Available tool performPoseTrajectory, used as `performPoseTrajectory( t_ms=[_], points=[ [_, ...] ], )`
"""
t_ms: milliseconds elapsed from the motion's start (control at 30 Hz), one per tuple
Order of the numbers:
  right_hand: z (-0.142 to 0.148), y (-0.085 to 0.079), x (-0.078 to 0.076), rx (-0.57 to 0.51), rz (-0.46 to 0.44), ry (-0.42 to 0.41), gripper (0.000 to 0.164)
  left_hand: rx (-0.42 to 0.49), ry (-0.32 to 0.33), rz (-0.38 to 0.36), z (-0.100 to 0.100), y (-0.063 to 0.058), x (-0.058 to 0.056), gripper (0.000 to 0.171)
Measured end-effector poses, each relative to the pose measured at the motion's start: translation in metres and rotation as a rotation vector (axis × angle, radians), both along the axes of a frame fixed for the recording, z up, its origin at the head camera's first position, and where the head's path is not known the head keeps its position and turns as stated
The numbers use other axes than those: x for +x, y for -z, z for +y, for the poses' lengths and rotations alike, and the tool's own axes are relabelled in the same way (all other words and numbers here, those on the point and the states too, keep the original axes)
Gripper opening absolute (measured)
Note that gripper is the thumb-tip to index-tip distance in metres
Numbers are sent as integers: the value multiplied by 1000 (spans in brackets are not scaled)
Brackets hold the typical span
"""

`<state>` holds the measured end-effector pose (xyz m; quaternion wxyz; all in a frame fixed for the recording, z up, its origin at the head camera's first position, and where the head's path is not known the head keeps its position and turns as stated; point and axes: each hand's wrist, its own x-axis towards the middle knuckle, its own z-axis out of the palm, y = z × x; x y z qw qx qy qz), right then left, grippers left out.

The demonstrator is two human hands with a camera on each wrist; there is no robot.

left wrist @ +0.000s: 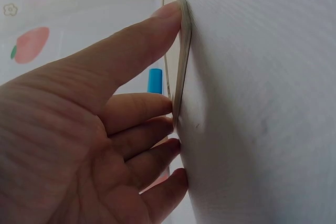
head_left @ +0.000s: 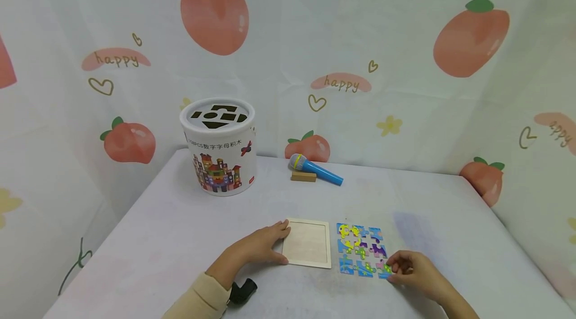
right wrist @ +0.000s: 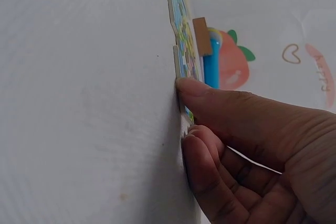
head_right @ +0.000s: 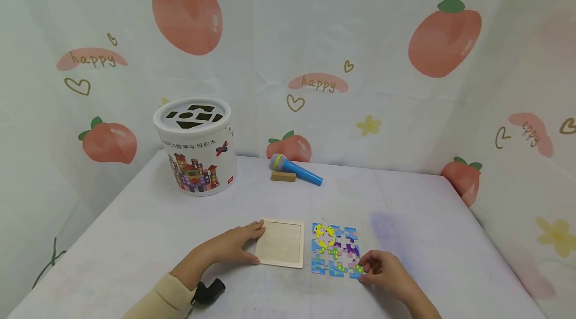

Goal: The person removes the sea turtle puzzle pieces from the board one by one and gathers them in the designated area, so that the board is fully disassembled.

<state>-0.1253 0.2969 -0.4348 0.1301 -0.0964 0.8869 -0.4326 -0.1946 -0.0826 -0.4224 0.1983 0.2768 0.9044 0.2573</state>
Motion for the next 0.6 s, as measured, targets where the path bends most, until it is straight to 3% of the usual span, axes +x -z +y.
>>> performPoseTrajectory(
  t_ms=[600],
  points=[
    [-3, 2, -2, 29, 44, -39, 26, -39, 13, 7, -11, -3, -1, 74]
  ],
)
